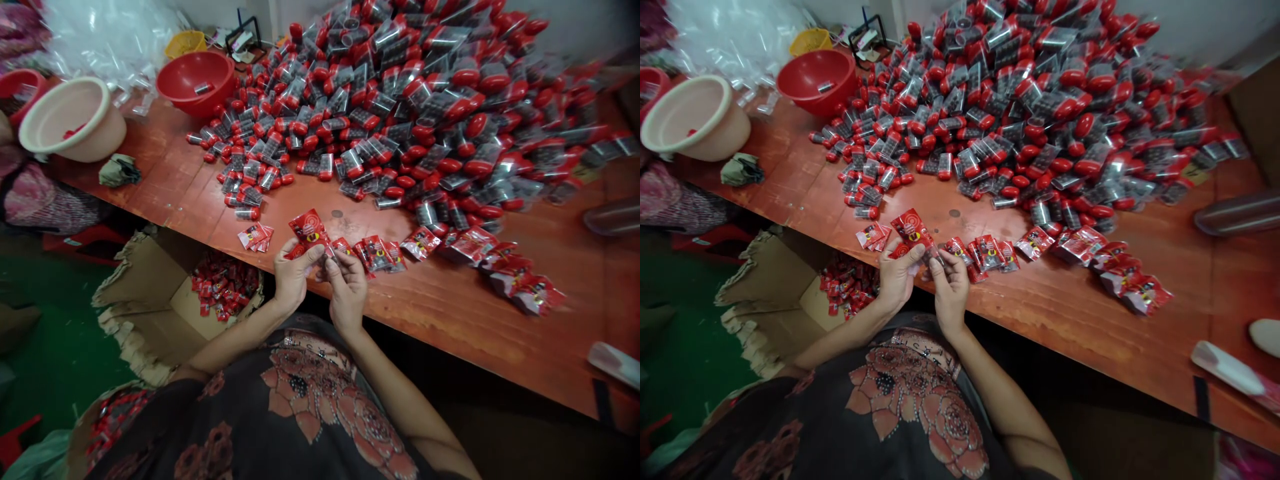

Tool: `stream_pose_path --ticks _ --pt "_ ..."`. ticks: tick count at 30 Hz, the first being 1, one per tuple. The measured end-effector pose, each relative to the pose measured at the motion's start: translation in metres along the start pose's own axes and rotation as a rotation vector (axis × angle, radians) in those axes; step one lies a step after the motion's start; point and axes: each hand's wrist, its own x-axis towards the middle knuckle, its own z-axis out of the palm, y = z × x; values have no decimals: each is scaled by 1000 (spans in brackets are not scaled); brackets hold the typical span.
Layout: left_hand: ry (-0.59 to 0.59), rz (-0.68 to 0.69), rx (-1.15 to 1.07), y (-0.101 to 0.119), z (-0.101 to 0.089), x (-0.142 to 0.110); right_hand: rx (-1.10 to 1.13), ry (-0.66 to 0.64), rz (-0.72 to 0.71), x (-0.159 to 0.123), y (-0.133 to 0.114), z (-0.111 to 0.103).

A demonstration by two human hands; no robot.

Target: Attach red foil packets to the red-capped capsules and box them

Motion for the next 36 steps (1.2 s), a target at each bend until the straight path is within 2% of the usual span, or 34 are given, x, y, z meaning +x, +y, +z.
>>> stream_pose_path --ticks 7,10,14,17,23,30,36 --pt "-80 -30 108 1 -3 -2 -96 -57 -42 5 -4 -4" --pt "-122 -106 86 7 -6 4 -62 -69 26 9 -5 -7" --pt "-106 -124 55 17 -10 15 -27 -70 88 13 -5 -10" --pt "-102 -80 107 23 -11 19 -51 -69 51 13 -5 -10" --pt "-44 -101 200 29 -11 16 -153 -74 -24 10 -7 -9" --pt "-23 -103 244 29 -11 13 -163 -83 -46 10 -5 -12" --pt "-19 -49 245 28 -11 11 -184 -110 -89 12 -7 -13"
